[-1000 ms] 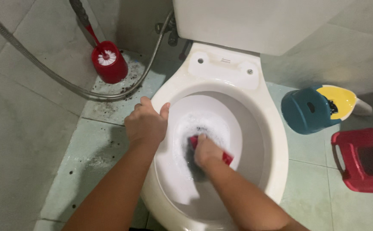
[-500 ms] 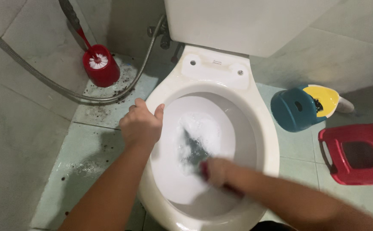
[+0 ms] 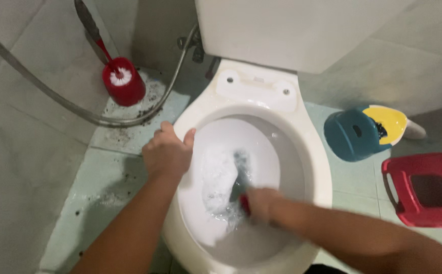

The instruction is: The person scrubs the toilet bowl and seat with a red brush, then rinses the brush and toilet with water from a red scoop and a handheld sprayer.

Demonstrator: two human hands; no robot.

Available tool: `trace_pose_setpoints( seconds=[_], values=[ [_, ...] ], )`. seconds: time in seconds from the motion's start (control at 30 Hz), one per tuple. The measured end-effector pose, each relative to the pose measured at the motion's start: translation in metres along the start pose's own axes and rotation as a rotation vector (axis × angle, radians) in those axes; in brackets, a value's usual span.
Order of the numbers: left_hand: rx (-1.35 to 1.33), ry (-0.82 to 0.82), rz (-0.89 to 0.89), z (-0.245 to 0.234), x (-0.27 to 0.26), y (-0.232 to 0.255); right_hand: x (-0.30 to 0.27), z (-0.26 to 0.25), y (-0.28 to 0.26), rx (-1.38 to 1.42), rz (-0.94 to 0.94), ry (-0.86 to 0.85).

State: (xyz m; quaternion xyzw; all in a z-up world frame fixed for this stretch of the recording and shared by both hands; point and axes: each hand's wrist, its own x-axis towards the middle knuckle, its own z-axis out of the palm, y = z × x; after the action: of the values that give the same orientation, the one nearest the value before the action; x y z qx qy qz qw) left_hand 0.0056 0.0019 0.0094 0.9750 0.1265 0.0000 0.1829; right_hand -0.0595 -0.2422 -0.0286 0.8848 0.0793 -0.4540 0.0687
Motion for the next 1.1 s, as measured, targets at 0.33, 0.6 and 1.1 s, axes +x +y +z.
trace_pose_setpoints(
  seconds=[0.33,0.6,1.1],
  values=[
    [0.025,0.017,0.019,-0.002,0.002,0.000,0.035,0.011,0.005,-0.025,-0.017,0.077],
    [-0.029,-0.139,-0.096,-0.014,0.001,0.006,0.082,-0.038,0.042,-0.024,0.126,0.465],
    [0.000,-0.136,-0.065,-0.017,0.000,0.008,0.078,-0.016,0.026,0.037,0.199,0.436]
  ],
)
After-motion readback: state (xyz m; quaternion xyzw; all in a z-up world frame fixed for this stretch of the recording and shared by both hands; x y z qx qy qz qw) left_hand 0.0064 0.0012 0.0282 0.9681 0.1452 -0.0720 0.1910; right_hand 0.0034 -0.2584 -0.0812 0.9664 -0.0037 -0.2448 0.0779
